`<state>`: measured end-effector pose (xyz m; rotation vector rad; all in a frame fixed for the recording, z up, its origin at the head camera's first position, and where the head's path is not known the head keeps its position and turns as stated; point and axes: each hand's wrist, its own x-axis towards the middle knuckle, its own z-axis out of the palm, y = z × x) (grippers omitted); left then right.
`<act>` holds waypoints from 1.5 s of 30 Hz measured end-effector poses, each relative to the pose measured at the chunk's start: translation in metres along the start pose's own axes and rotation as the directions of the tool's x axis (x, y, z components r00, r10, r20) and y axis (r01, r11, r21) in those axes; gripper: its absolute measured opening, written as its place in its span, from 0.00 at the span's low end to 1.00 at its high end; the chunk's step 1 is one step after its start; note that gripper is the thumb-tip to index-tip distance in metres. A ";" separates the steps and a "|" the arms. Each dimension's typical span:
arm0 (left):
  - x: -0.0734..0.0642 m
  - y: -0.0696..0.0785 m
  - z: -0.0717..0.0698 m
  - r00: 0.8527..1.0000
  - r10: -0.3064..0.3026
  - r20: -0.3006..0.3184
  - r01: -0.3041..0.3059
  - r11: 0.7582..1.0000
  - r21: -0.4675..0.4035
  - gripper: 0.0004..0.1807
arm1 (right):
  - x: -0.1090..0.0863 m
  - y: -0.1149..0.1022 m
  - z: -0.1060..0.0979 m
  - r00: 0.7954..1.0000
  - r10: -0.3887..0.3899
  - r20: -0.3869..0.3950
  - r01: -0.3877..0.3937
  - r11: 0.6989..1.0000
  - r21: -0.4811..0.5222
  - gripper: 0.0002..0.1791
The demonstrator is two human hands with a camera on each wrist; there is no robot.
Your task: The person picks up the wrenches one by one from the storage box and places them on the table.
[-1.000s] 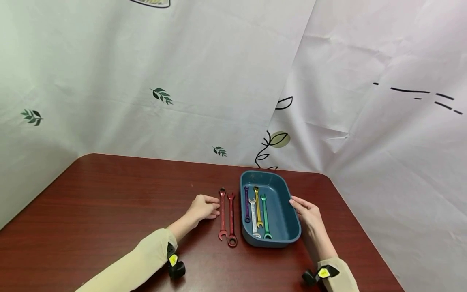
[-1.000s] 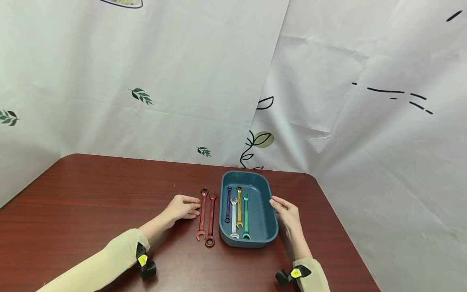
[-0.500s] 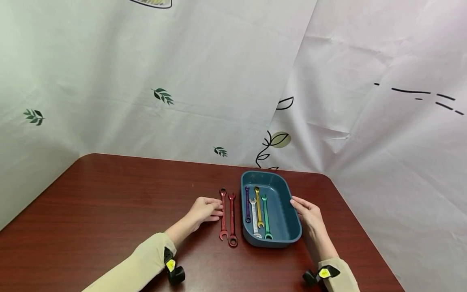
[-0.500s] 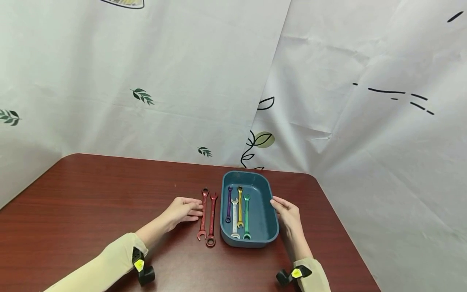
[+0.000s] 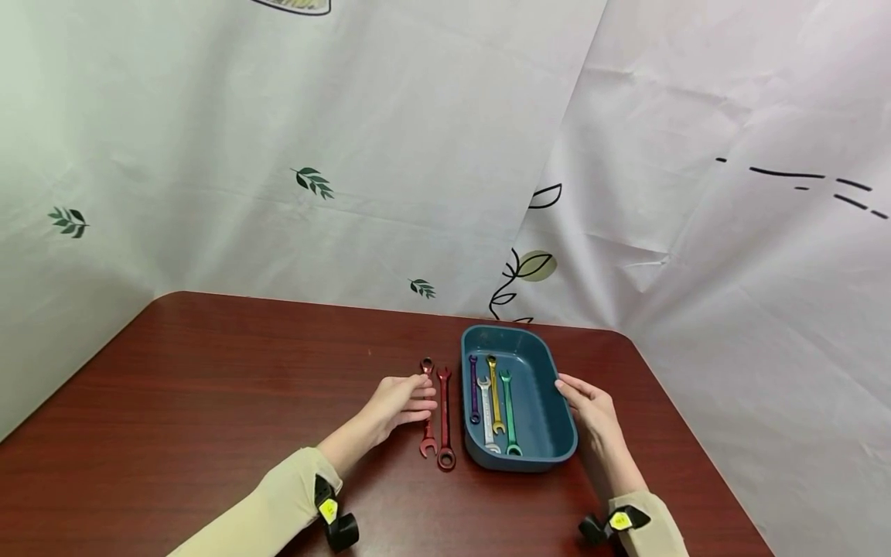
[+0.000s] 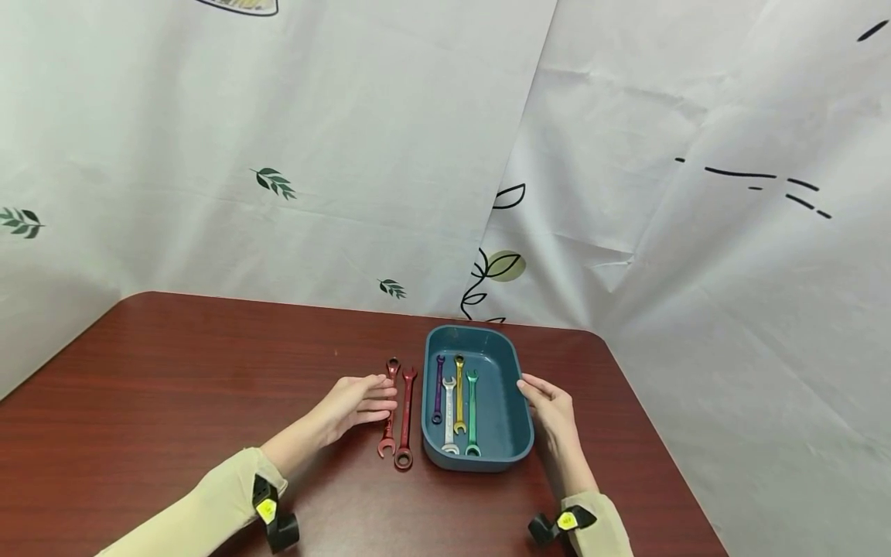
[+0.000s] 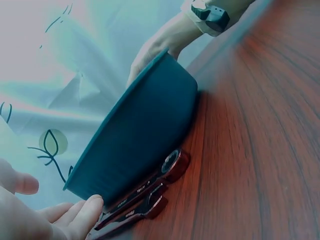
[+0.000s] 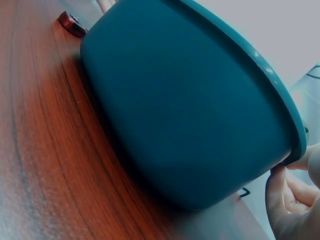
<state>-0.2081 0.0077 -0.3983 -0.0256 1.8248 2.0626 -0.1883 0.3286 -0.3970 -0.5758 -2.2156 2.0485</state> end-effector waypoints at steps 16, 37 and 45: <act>-0.001 0.011 0.010 1.000 0.010 0.020 -0.010 1.000 -0.009 0.20 | 0.000 0.000 0.000 1.000 -0.006 -0.007 0.006 0.999 -0.031 0.31; 0.000 0.032 0.022 0.997 0.014 0.078 -0.012 1.000 -0.027 0.20 | 0.001 0.000 0.000 1.000 -0.020 -0.009 0.020 0.999 -0.033 0.30; 0.003 0.036 0.030 0.993 0.011 0.119 -0.010 1.000 -0.005 0.21 | 0.001 0.000 0.000 1.000 -0.022 -0.004 0.022 0.999 -0.036 0.30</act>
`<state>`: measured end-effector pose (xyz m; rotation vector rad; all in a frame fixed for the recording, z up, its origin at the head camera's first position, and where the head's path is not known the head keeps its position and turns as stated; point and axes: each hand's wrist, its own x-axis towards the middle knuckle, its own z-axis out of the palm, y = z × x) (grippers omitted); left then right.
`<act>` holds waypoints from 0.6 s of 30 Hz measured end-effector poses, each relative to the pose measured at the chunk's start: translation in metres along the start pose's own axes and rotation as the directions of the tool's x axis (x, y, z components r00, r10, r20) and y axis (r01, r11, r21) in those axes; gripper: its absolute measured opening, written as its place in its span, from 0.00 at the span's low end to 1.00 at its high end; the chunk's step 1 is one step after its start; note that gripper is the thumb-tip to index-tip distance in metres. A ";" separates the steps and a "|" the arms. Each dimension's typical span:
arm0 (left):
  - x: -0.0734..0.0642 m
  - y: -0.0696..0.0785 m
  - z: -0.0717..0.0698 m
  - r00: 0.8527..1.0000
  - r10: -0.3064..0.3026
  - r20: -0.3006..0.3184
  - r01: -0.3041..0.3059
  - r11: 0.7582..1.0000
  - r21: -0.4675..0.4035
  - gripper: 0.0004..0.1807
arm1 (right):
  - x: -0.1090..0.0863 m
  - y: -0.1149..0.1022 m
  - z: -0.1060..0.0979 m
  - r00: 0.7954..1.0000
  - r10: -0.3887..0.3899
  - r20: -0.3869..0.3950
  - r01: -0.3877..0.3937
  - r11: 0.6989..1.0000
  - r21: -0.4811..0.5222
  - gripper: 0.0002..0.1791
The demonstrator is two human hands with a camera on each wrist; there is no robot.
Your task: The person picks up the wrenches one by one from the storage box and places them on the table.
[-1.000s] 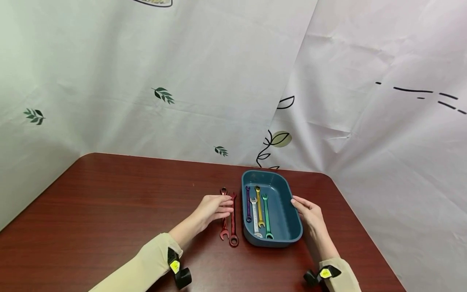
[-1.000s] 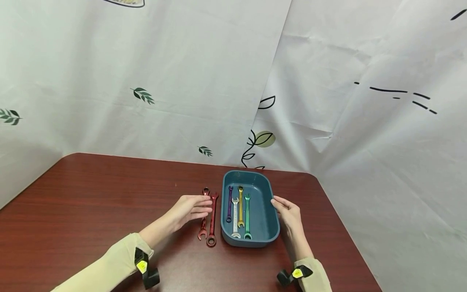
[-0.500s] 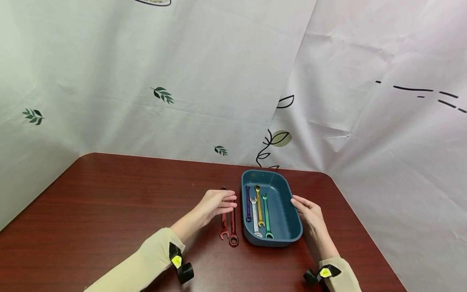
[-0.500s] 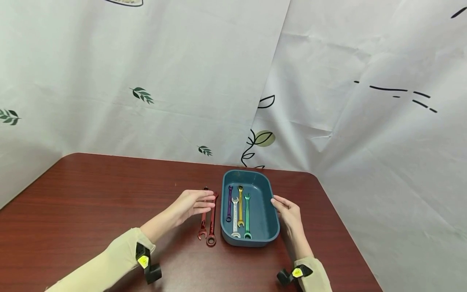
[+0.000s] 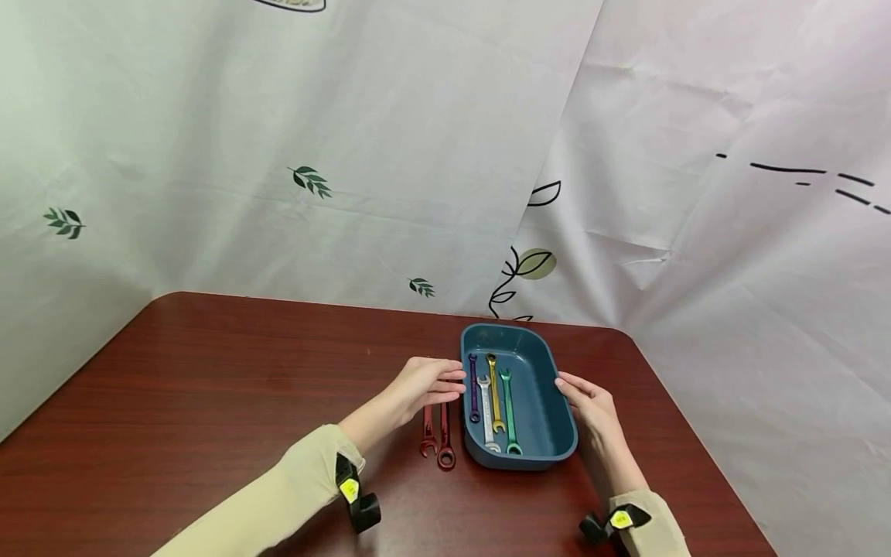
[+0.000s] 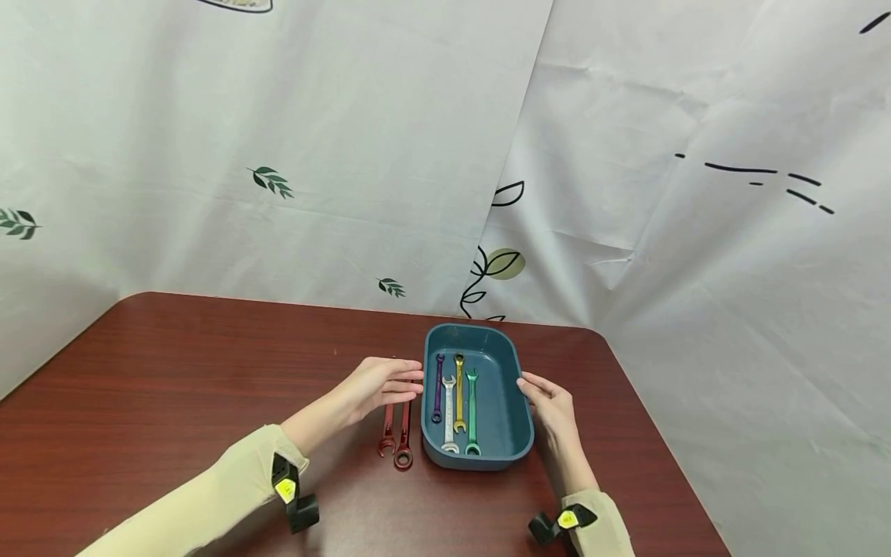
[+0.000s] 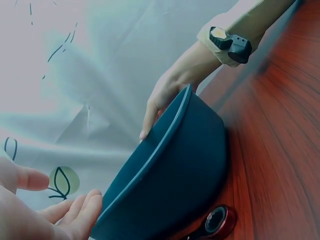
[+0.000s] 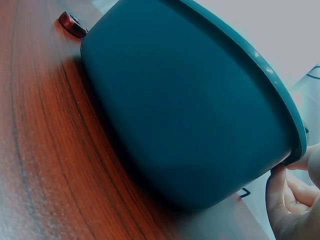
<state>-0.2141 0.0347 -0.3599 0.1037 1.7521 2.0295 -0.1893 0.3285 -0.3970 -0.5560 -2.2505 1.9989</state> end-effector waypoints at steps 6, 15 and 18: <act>0.004 0.003 0.008 1.000 -0.008 0.006 0.008 1.000 0.011 0.21 | -0.001 -0.001 -0.001 1.000 0.004 0.002 -0.004 1.000 -0.010 0.32; 0.012 0.004 0.019 0.999 -0.026 0.045 0.025 0.999 0.023 0.22 | 0.000 -0.001 -0.001 1.000 0.015 0.009 -0.015 0.999 0.029 0.32; 0.011 0.005 0.021 0.998 -0.024 0.066 0.023 1.000 0.018 0.22 | 0.000 -0.001 -0.001 1.000 0.019 0.008 -0.019 1.000 0.024 0.32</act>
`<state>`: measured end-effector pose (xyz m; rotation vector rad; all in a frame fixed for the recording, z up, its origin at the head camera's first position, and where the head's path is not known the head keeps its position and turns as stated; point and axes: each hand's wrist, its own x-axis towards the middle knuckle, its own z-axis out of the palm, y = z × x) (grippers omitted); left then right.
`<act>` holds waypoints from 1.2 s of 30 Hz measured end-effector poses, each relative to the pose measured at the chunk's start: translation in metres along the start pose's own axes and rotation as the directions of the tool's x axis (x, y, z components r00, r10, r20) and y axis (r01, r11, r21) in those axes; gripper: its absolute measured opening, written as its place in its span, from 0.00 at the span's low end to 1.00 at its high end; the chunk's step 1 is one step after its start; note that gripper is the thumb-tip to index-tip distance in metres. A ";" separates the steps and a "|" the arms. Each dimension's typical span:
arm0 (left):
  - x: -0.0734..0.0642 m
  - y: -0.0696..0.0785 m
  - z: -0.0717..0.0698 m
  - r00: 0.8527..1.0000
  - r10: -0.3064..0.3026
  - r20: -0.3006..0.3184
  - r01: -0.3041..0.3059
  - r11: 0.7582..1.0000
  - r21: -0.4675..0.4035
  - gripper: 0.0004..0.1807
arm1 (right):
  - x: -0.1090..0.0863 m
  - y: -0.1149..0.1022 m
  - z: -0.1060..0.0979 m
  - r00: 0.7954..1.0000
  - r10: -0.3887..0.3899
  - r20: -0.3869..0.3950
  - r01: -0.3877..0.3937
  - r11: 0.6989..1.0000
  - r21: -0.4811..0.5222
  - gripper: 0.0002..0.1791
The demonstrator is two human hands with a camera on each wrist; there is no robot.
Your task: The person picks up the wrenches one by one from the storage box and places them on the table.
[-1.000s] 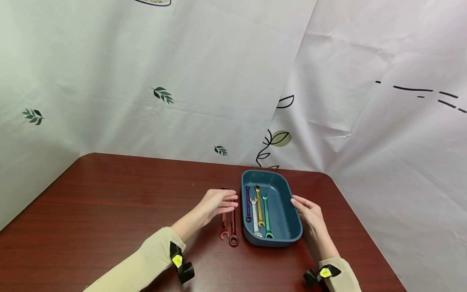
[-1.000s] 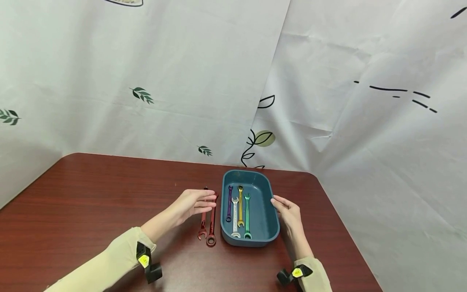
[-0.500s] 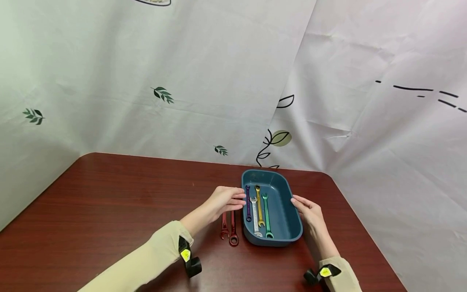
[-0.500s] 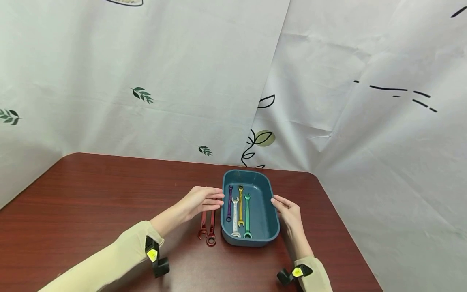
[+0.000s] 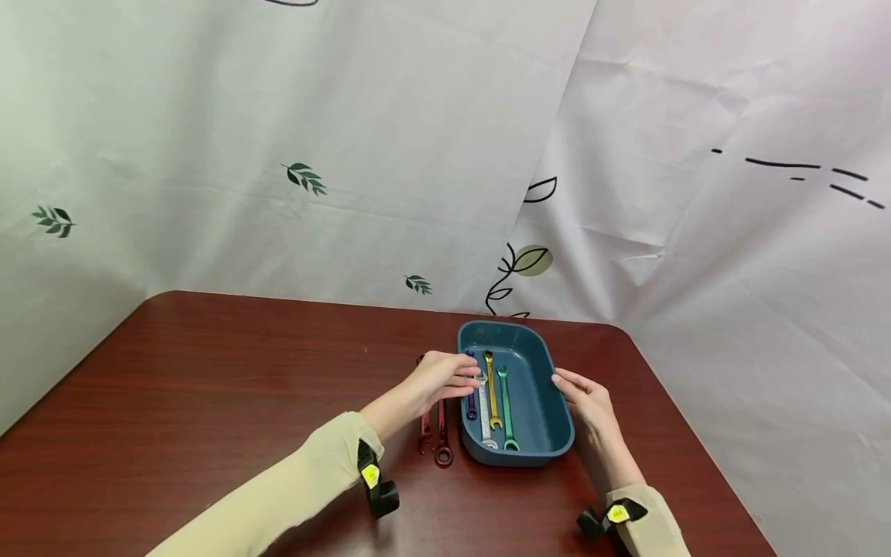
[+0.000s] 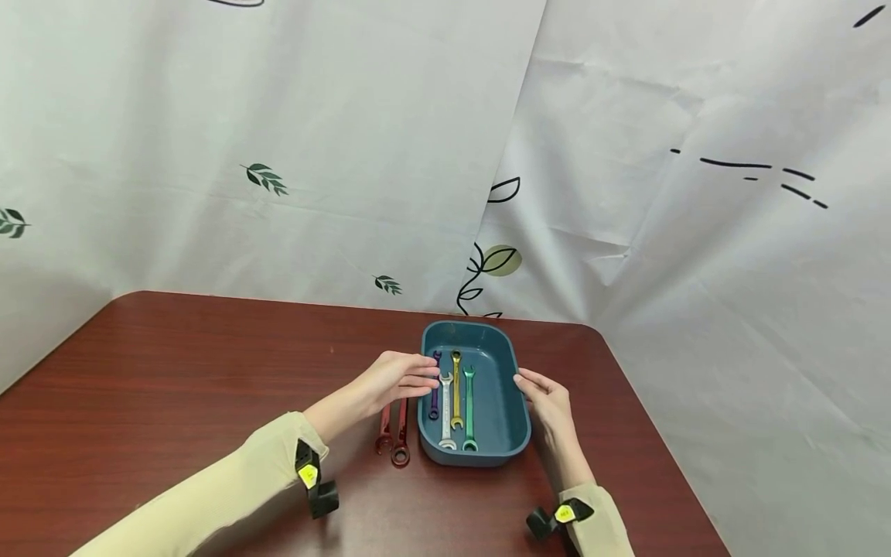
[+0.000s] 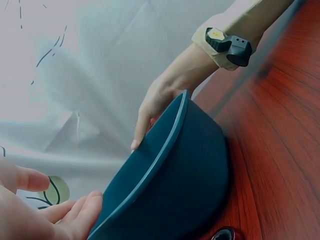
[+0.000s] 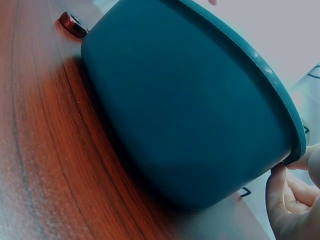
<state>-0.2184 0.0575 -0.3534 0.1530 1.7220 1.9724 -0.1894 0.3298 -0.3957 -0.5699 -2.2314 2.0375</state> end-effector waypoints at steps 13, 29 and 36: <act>0.015 -0.001 0.010 1.000 -0.027 -0.004 0.027 1.000 0.011 0.23 | 0.001 -0.003 -0.001 1.000 0.011 -0.004 -0.011 1.000 0.008 0.31; 0.028 -0.003 0.016 0.999 -0.032 0.017 0.031 0.999 0.042 0.23 | 0.003 0.001 0.002 1.000 0.003 0.004 -0.003 1.000 0.016 0.30; 0.030 -0.002 0.022 0.998 -0.045 0.042 0.042 0.997 0.059 0.24 | 0.003 0.001 0.001 1.000 -0.002 -0.002 0.002 1.000 -0.001 0.29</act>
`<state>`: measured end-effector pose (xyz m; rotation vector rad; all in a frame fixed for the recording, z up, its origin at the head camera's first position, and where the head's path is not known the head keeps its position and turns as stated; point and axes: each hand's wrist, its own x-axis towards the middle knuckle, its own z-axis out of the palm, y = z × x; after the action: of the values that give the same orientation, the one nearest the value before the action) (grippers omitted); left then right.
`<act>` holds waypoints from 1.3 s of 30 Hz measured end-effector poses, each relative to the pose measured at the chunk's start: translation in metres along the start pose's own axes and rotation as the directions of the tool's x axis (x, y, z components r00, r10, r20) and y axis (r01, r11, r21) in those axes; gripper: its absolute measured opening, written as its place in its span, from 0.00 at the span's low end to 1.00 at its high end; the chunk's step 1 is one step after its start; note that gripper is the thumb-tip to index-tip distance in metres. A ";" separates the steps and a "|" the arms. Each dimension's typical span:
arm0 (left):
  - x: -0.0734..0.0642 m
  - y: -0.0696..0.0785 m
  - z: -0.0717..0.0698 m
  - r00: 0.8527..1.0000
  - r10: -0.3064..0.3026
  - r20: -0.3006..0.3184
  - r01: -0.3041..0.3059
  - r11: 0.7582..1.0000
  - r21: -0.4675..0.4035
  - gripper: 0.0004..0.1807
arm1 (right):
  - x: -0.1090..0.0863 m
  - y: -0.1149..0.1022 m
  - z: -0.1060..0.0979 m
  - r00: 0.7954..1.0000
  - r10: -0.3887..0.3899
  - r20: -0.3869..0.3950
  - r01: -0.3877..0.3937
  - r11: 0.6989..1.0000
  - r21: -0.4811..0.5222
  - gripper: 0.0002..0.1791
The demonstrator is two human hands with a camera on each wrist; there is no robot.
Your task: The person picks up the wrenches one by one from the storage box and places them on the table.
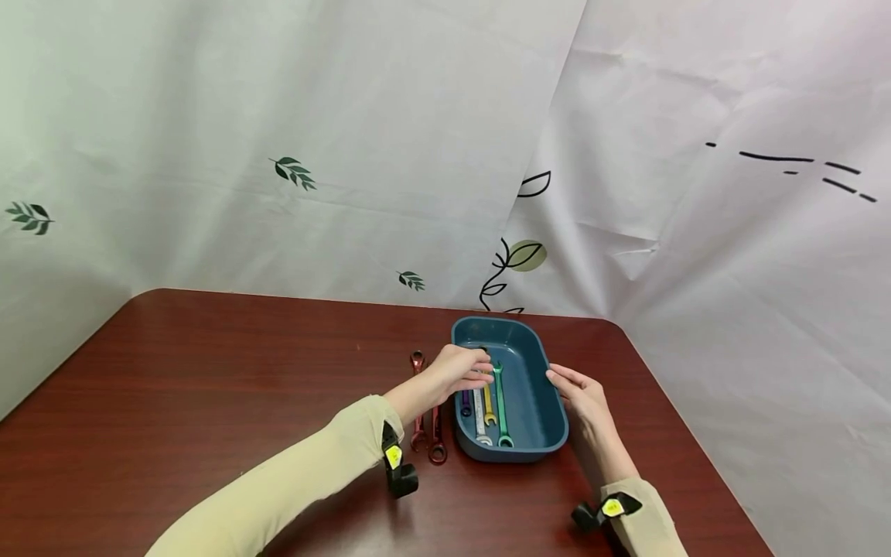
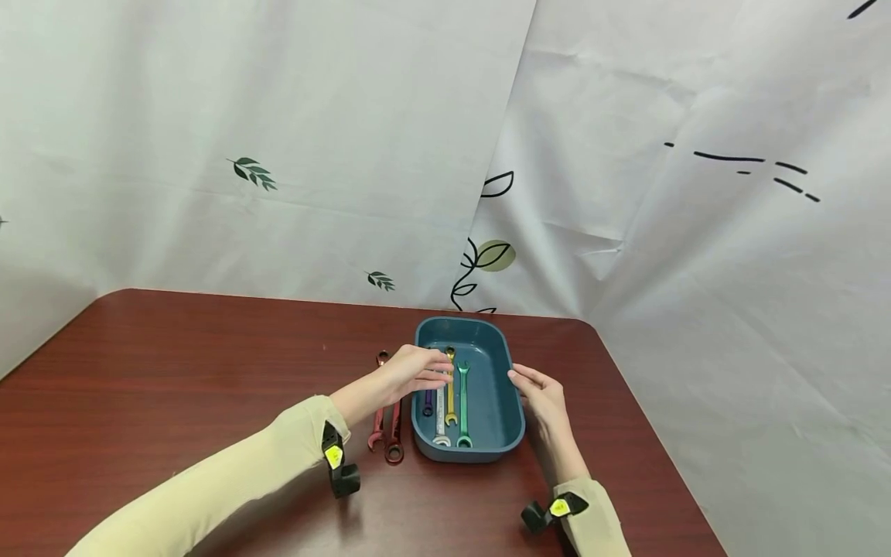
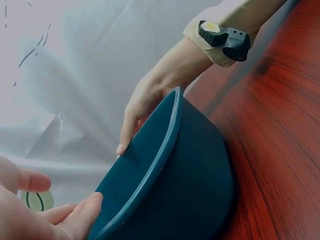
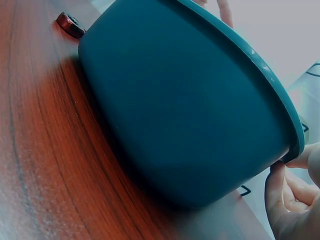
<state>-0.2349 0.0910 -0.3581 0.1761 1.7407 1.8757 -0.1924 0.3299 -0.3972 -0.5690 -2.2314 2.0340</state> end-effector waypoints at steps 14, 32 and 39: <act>0.008 0.002 0.010 1.000 -0.025 -0.018 0.025 1.000 0.012 0.23 | 0.000 0.001 0.000 1.000 -0.004 -0.007 0.005 1.000 0.017 0.29; 0.024 -0.005 0.021 0.998 -0.038 -0.055 0.043 0.996 0.084 0.24 | 0.001 0.000 -0.001 1.000 0.009 -0.001 -0.009 1.000 0.028 0.29; 0.029 -0.007 0.024 0.996 -0.055 -0.077 0.066 0.988 0.142 0.24 | 0.001 0.000 0.001 1.000 0.008 -0.004 -0.008 1.000 0.022 0.29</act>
<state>-0.2455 0.1261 -0.3696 0.1099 1.9104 1.7332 -0.1930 0.3296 -0.3977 -0.5808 -2.2055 2.0564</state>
